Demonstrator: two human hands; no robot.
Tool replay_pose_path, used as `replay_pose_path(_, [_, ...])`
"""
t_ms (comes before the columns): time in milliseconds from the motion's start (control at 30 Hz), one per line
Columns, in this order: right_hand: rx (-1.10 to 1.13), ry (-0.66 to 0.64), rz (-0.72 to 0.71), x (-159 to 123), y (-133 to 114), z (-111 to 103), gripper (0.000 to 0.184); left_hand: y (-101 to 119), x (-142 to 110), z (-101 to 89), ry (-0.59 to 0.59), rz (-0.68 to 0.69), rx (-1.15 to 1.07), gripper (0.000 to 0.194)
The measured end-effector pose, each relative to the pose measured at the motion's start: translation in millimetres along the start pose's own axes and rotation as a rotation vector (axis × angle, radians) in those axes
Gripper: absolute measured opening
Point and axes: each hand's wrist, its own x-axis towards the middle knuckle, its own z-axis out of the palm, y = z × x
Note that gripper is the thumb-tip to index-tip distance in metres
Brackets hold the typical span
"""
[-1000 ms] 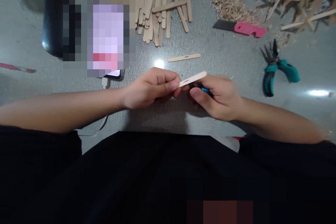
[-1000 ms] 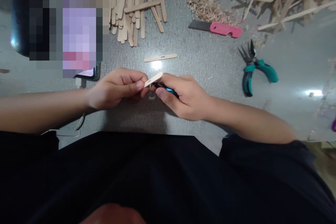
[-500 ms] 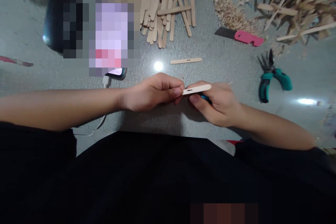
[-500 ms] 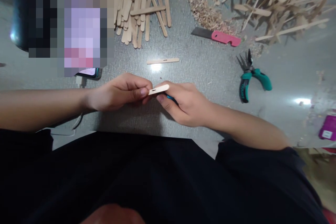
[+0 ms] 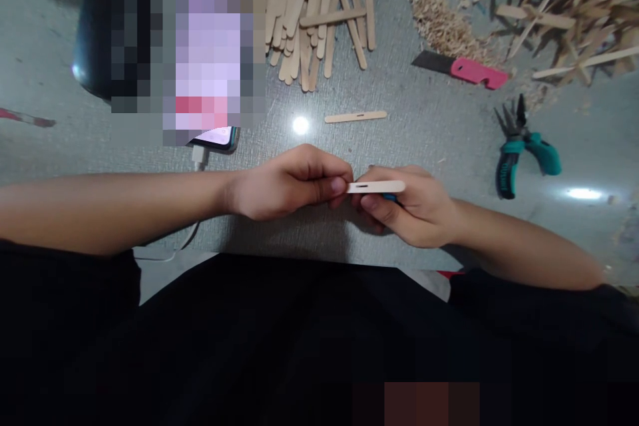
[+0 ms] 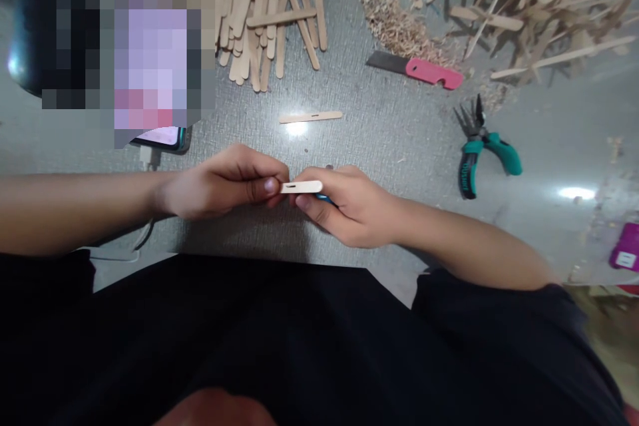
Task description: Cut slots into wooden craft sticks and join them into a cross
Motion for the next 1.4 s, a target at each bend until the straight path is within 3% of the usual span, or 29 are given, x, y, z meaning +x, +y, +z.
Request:
replay_pose_path(300, [-0.156,-0.007,-0.091,-0.4,-2.8,-4.2,0.010,6.0,-1.3,1.7,-0.003,-0.006,-0.016,0.038])
replay_pose_path(500, [-0.497,-0.052,-0.099,-5.0,-5.4,-6.1,0.016,4.9,-3.9,9.3,0.039,-0.001,0.038,0.037])
replay_pose_path(800, [-0.680,0.062,-0.168,-7.1,-7.0,-4.8,0.013,2.5,-4.0,11.7,0.079,0.027,0.066,0.037])
replay_pose_path(900, [-0.642,0.035,-0.154,-5.2,-7.9,-4.5,0.013,2.2,-3.7,11.4,0.094,0.033,0.096,0.035])
replay_pose_path(1133, [-0.170,-0.099,-0.133,0.2,-5.9,-10.0,0.010,3.8,-3.3,8.4,0.003,0.108,0.060,0.033])
replay_pose_path(1400, [-0.210,-0.137,-0.229,-0.3,-1.9,-14.1,0.014,1.4,-7.1,10.4,-0.020,0.073,0.077,0.030])
